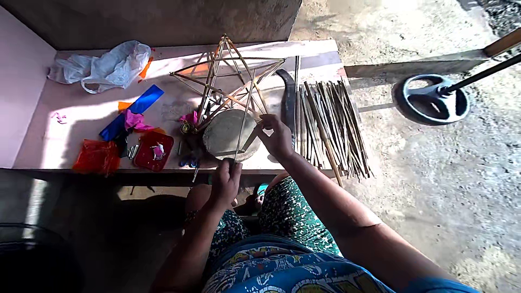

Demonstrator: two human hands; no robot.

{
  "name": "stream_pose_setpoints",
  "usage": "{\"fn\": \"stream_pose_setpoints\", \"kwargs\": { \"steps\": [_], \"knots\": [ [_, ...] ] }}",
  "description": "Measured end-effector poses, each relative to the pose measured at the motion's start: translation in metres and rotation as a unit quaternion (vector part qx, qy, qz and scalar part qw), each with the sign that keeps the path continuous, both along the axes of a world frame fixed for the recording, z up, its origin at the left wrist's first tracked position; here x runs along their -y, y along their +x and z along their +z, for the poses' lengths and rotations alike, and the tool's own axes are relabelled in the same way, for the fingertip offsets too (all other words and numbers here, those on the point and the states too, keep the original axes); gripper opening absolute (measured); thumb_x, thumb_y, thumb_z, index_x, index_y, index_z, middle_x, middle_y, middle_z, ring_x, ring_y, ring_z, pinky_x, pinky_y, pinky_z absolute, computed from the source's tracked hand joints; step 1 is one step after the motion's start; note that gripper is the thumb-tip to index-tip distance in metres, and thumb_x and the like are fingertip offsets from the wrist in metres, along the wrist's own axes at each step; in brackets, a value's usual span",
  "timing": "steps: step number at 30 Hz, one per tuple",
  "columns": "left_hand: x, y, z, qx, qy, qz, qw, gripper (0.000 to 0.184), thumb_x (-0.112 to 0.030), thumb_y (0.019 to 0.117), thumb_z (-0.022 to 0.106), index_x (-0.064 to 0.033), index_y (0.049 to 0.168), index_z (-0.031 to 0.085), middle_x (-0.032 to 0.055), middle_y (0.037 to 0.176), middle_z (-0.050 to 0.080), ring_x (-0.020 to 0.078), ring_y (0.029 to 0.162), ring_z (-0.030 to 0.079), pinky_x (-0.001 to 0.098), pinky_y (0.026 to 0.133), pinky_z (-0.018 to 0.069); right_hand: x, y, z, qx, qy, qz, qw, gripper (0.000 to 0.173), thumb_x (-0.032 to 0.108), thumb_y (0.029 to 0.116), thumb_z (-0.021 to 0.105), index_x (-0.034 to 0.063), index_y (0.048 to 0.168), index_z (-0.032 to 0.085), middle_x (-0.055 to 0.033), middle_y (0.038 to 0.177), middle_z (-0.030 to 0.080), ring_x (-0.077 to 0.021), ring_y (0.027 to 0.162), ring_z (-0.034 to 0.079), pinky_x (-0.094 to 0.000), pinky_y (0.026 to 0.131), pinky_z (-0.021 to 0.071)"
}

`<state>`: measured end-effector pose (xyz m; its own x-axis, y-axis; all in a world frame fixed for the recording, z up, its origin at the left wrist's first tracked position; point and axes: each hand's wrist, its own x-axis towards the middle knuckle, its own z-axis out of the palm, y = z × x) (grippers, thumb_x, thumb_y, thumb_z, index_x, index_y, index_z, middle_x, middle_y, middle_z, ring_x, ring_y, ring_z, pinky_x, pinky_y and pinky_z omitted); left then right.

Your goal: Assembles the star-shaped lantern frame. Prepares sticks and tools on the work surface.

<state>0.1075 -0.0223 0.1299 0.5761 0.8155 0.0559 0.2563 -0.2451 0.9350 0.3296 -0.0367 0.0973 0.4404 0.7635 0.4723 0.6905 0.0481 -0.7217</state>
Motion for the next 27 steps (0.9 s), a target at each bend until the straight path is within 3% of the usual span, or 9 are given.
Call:
{"fn": "stream_pose_setpoints", "kwargs": {
  "steps": [5, 12, 27],
  "knots": [
    [-0.007, 0.002, 0.007, -0.004, -0.012, 0.001, 1.0, 0.021, -0.018, 0.1058, 0.051, -0.0004, 0.103, 0.061, -0.0009, 0.072, 0.056, 0.003, 0.059, 0.056, 0.0202, 0.06, 0.0512, -0.002, 0.002, 0.004, -0.012, -0.02, -0.005, 1.0, 0.028, 0.014, 0.0961, 0.065, -0.0019, 0.119, 0.066, -0.0148, 0.1, 0.073, -0.0234, 0.089, 0.072, -0.041, 0.082, 0.058],
    [-0.008, 0.013, 0.016, -0.027, -0.019, -0.028, 0.999, 0.021, -0.02, 0.1062, 0.052, -0.0012, 0.101, 0.061, 0.0002, 0.071, 0.056, 0.0047, 0.058, 0.056, 0.0216, 0.059, 0.0516, -0.003, 0.0, 0.005, -0.016, -0.065, -0.009, 0.998, 0.032, 0.013, 0.0914, 0.069, -0.001, 0.12, 0.066, -0.0141, 0.098, 0.073, -0.0271, 0.089, 0.071, -0.0466, 0.081, 0.057],
    [-0.009, 0.021, 0.022, -0.035, -0.036, -0.056, 0.997, 0.02, -0.019, 0.1068, 0.052, -0.0024, 0.102, 0.061, -0.0001, 0.07, 0.056, 0.0048, 0.057, 0.055, 0.0217, 0.058, 0.0503, -0.006, -0.005, 0.002, -0.03, -0.061, 0.013, 0.998, 0.024, 0.009, 0.0885, 0.072, -0.0027, 0.109, 0.068, -0.0154, 0.096, 0.073, -0.0263, 0.086, 0.073, -0.0461, 0.081, 0.0592]
  ]
}}
